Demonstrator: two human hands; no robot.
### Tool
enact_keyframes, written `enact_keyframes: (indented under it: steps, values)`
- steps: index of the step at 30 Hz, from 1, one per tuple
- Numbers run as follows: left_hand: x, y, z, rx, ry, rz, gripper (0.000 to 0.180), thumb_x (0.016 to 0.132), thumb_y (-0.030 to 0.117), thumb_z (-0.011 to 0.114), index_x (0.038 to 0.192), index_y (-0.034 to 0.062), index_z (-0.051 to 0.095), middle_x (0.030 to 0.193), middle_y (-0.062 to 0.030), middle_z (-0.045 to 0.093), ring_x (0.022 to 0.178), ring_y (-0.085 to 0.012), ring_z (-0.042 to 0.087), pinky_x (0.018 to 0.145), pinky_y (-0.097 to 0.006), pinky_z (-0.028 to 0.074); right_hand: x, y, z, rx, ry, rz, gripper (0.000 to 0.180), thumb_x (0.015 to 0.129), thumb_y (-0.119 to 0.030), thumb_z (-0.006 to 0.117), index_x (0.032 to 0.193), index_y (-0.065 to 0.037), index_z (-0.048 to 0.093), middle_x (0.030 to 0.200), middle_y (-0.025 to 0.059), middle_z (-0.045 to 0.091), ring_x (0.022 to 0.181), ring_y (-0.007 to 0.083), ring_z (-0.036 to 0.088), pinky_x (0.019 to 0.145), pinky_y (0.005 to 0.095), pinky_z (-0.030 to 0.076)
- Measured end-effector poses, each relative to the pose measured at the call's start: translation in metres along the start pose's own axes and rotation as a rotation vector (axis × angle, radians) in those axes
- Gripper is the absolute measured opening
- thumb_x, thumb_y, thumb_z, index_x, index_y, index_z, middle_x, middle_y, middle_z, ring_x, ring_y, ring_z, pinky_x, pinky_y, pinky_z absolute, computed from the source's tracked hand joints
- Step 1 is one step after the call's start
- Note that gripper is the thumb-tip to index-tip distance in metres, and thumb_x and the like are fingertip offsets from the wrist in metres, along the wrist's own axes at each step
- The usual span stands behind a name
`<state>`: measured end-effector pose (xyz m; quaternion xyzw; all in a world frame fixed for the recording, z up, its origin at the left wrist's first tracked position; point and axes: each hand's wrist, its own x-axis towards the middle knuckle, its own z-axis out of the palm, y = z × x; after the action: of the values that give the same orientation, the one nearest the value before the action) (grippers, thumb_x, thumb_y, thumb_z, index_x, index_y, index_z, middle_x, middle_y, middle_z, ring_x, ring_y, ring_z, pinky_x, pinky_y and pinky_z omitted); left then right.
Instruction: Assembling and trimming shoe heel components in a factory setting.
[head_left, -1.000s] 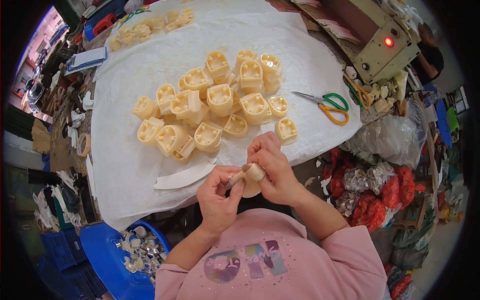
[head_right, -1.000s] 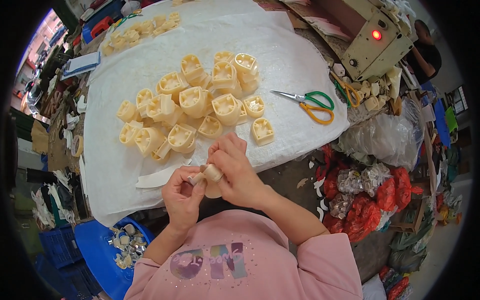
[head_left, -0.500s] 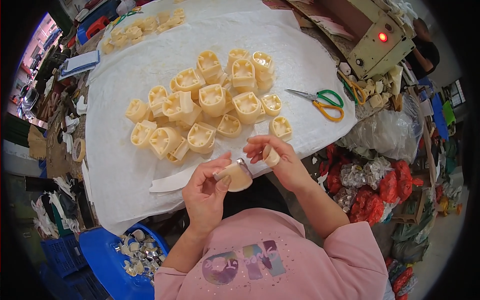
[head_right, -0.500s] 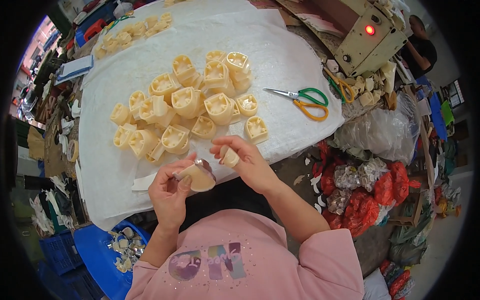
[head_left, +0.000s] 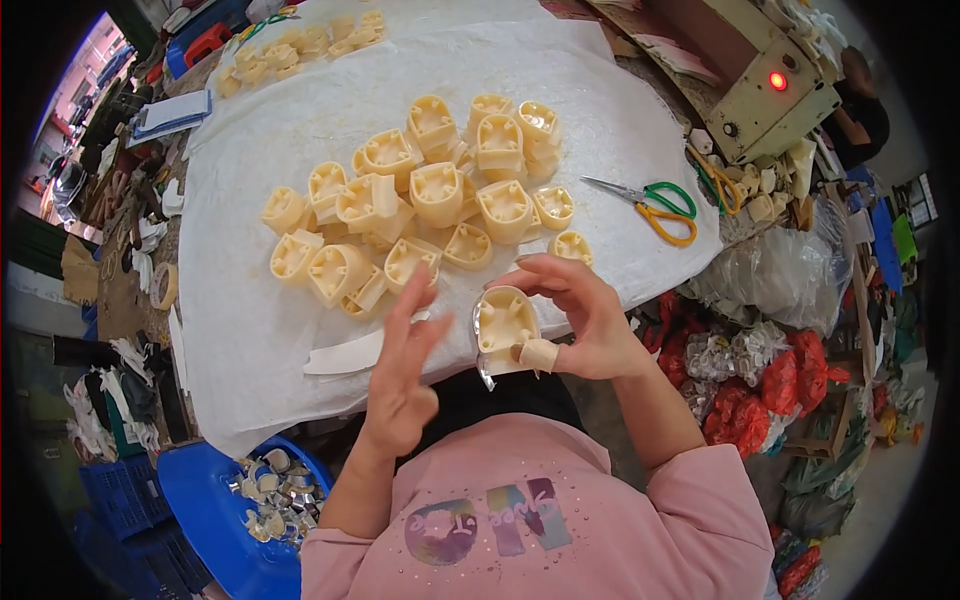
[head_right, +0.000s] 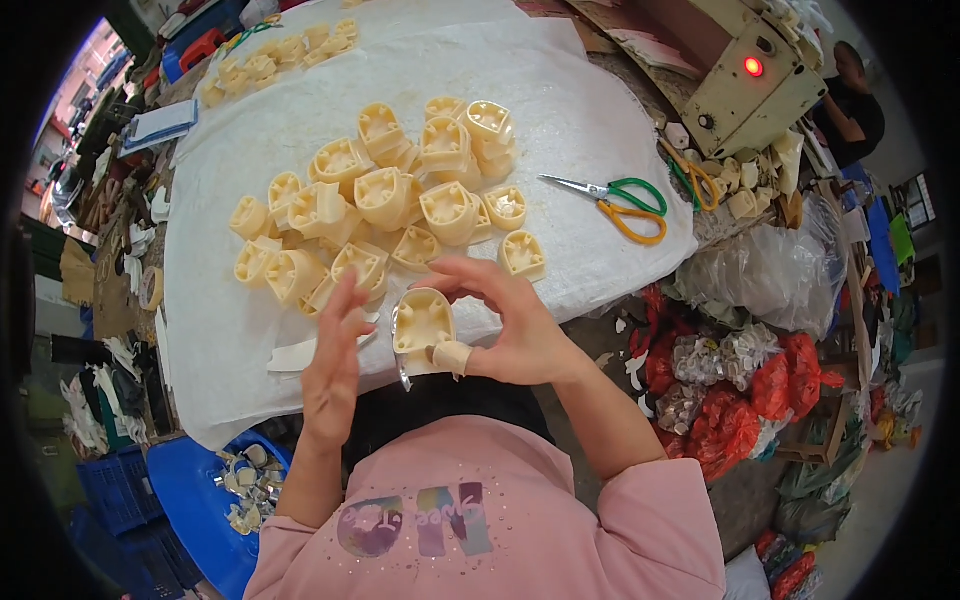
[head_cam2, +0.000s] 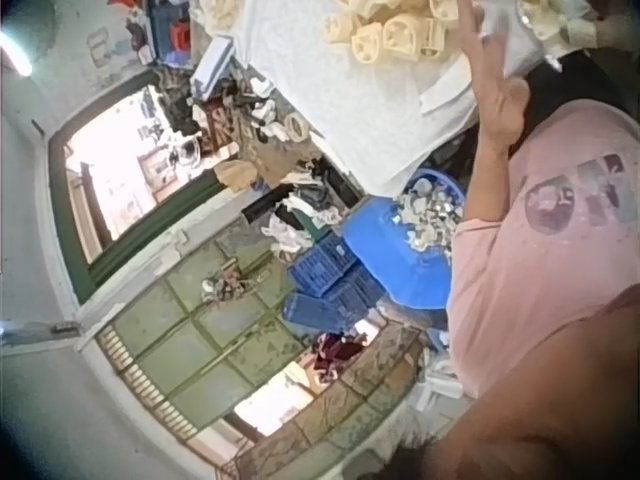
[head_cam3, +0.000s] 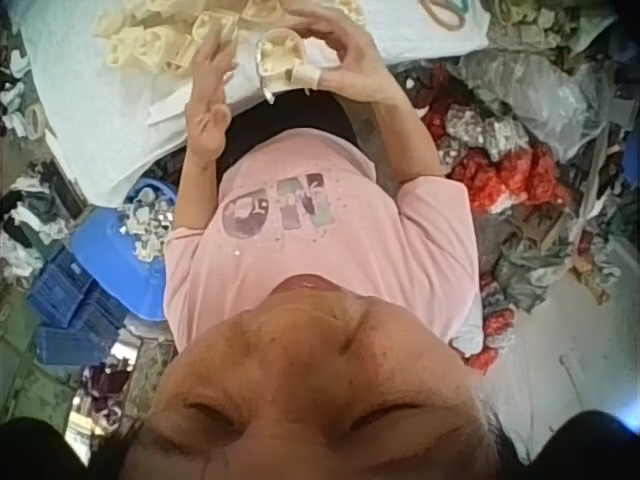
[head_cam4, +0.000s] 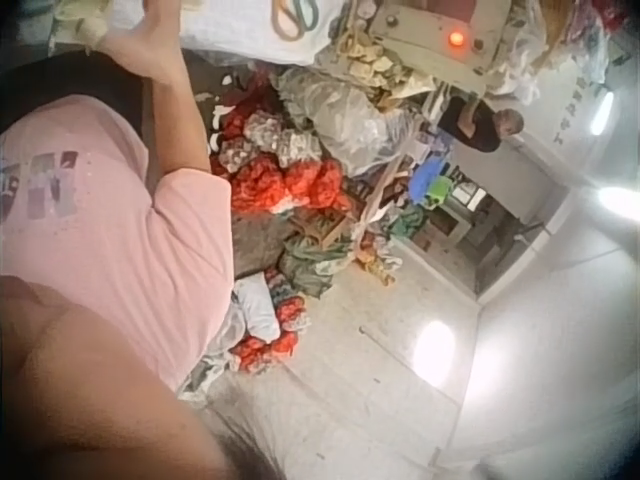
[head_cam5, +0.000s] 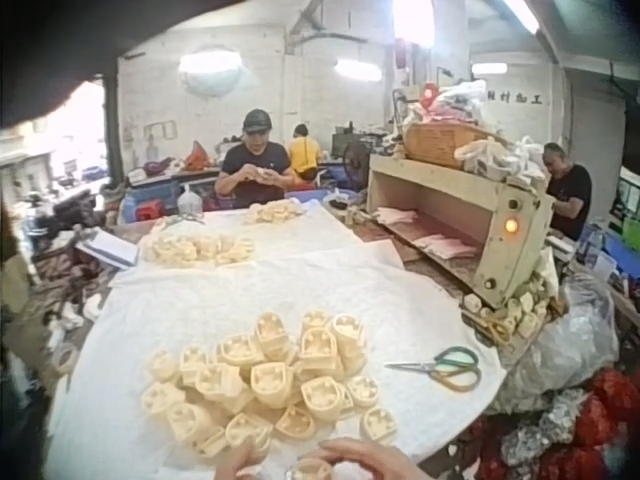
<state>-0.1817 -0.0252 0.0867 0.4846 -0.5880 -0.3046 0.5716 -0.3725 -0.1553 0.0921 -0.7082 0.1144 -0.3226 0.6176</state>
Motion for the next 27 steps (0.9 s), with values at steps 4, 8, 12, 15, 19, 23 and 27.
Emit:
enact_keyframes:
  steps: [4, 8, 12, 15, 19, 23, 27]
  values:
    - [-0.006, -0.018, 0.021, -0.597, -0.119, -0.337, 0.08, 0.089, 0.049, 0.052, 0.146, 0.006, 0.015, 0.138, -0.0209, 0.04, 0.118, -0.0318, 0.051, 0.096, -0.045, 0.045, 0.005, -0.01, 0.016, -0.254, -0.055, -0.106, 0.07, 0.068, -0.007, 0.077, 0.13, -0.007, 0.046, 0.116, 0.0144, 0.06, 0.102, 0.0248, 0.059, 0.087, 0.0365, 0.047]
    - [-0.003, 0.002, 0.037, -0.966, 0.005, -0.464, 0.064, 0.091, 0.032, 0.049, 0.144, 0.0118, 0.018, 0.127, -0.0207, 0.046, 0.104, -0.0299, 0.057, 0.086, -0.04, 0.05, 0.0, -0.004, 0.028, -0.263, -0.049, -0.062, 0.067, 0.067, -0.007, 0.077, 0.127, -0.007, 0.049, 0.113, 0.0117, 0.06, 0.091, 0.0264, 0.059, 0.078, 0.0351, 0.05]
    - [-0.008, 0.005, 0.049, -0.859, 0.191, -0.419, 0.058, 0.092, 0.028, 0.045, 0.142, 0.012, 0.021, 0.126, -0.0202, 0.046, 0.097, -0.0265, 0.057, 0.082, -0.039, 0.051, -0.003, 0.008, 0.035, -0.227, 0.038, -0.152, 0.075, 0.066, -0.008, 0.078, 0.133, -0.008, 0.043, 0.114, 0.0102, 0.062, 0.096, 0.0254, 0.061, 0.084, 0.036, 0.049]
    - [-0.009, 0.003, 0.049, -0.772, 0.217, -0.36, 0.056, 0.093, 0.03, 0.046, 0.141, 0.0117, 0.023, 0.125, -0.0196, 0.047, 0.093, -0.0239, 0.056, 0.079, -0.037, 0.051, -0.005, 0.018, 0.032, -0.102, -0.04, -0.118, 0.09, 0.064, -0.003, 0.082, 0.141, -0.01, 0.036, 0.121, 0.0165, 0.058, 0.113, 0.0246, 0.057, 0.1, 0.0383, 0.041]
    - [-0.007, 0.008, 0.046, -1.033, 0.262, -0.448, 0.056, 0.094, 0.035, 0.05, 0.138, 0.0117, 0.025, 0.117, -0.0169, 0.05, 0.092, -0.0221, 0.055, 0.075, -0.034, 0.05, -0.007, 0.022, 0.036, -0.057, -0.034, -0.118, 0.091, 0.064, -0.002, 0.082, 0.141, -0.011, 0.034, 0.121, 0.0159, 0.058, 0.114, 0.0258, 0.057, 0.1, 0.038, 0.041]
    - [-0.013, 0.002, 0.049, -0.795, 0.246, -0.423, 0.055, 0.095, 0.042, 0.044, 0.138, 0.0128, 0.025, 0.108, -0.0131, 0.051, 0.09, -0.0221, 0.055, 0.072, -0.035, 0.05, -0.001, 0.016, 0.036, -0.196, -0.097, -0.128, 0.074, 0.072, -0.01, 0.078, 0.136, -0.01, 0.042, 0.119, 0.0148, 0.058, 0.111, 0.0241, 0.054, 0.094, 0.0355, 0.044]
    - [-0.012, 0.004, 0.051, -0.689, 0.328, -0.437, 0.061, 0.095, 0.051, 0.038, 0.14, 0.0125, 0.023, 0.106, -0.0116, 0.051, 0.088, -0.0218, 0.056, 0.07, -0.034, 0.05, 0.006, 0.011, 0.044, -0.054, -0.048, -0.069, 0.045, 0.083, -0.02, 0.066, 0.125, -0.009, 0.053, 0.116, 0.0088, 0.056, 0.107, 0.0265, 0.05, 0.084, 0.0349, 0.049]
